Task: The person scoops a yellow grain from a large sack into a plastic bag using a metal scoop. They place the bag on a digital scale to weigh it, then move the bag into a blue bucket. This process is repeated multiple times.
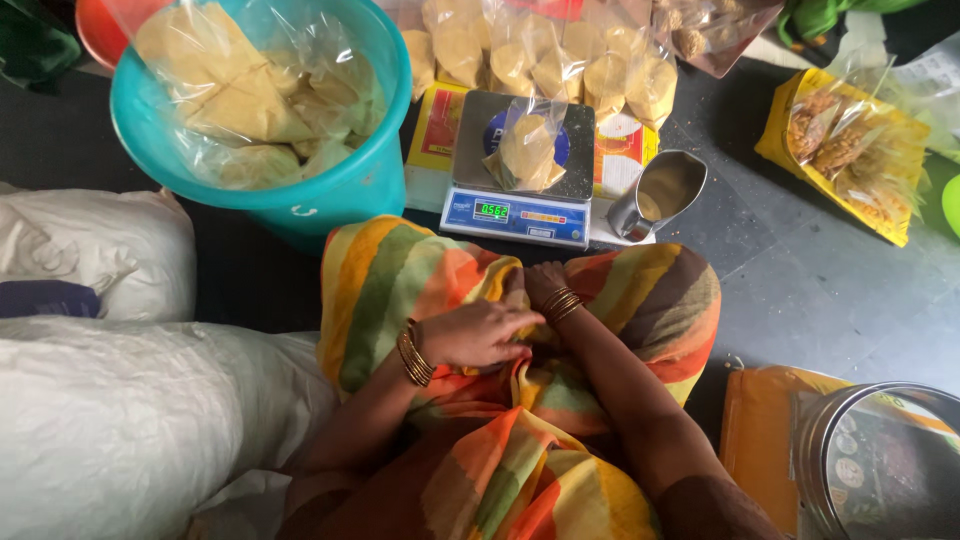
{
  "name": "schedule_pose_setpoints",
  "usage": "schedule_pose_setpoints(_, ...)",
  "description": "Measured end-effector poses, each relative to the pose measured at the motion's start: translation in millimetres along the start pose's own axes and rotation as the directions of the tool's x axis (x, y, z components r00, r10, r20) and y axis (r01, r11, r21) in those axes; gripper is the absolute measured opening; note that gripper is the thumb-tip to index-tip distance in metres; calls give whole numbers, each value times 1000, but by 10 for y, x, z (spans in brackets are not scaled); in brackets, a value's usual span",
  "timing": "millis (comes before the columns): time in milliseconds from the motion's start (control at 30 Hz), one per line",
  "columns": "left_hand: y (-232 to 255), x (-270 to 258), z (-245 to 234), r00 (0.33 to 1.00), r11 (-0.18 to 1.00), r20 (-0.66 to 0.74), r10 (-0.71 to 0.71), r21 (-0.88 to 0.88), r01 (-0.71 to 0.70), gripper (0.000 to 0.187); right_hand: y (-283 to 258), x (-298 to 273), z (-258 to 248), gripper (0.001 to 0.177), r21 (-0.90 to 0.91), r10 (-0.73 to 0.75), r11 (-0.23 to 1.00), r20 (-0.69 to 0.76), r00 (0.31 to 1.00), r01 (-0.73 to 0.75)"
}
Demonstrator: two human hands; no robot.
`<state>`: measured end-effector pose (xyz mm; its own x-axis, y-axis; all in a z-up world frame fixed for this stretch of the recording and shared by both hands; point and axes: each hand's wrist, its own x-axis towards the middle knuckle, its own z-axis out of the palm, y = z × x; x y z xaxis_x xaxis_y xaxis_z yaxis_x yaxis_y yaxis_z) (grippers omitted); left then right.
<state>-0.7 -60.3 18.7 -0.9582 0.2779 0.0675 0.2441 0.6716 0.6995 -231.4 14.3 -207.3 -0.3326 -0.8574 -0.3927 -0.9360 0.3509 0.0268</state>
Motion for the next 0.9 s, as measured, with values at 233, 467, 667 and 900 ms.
schedule_pose_setpoints(233, -111, 0, -627, 963, 978, -228, -143, 114, 172, 53, -79, 67, -79, 30, 93, 26, 995, 19, 999, -28)
schedule_pose_setpoints(467, -171, 77, -1319, 872, 896, -485, -62, 358, 263, 51, 38, 217, 217, 29, 219, -71, 973, -2, 997, 70)
schedule_pose_setpoints(667, -727, 452, -1442, 821, 845, -553, -145, 363, 394, 53, 40, 298, 337, 28, 215, -148, 965, -16, 989, 148)
schedule_pose_setpoints(900, -2041, 910, -842, 759, 733, -546, -355, 342, 588, 49, 42, -294, -1134, 19, 488, -83, 754, -592, 802, 439)
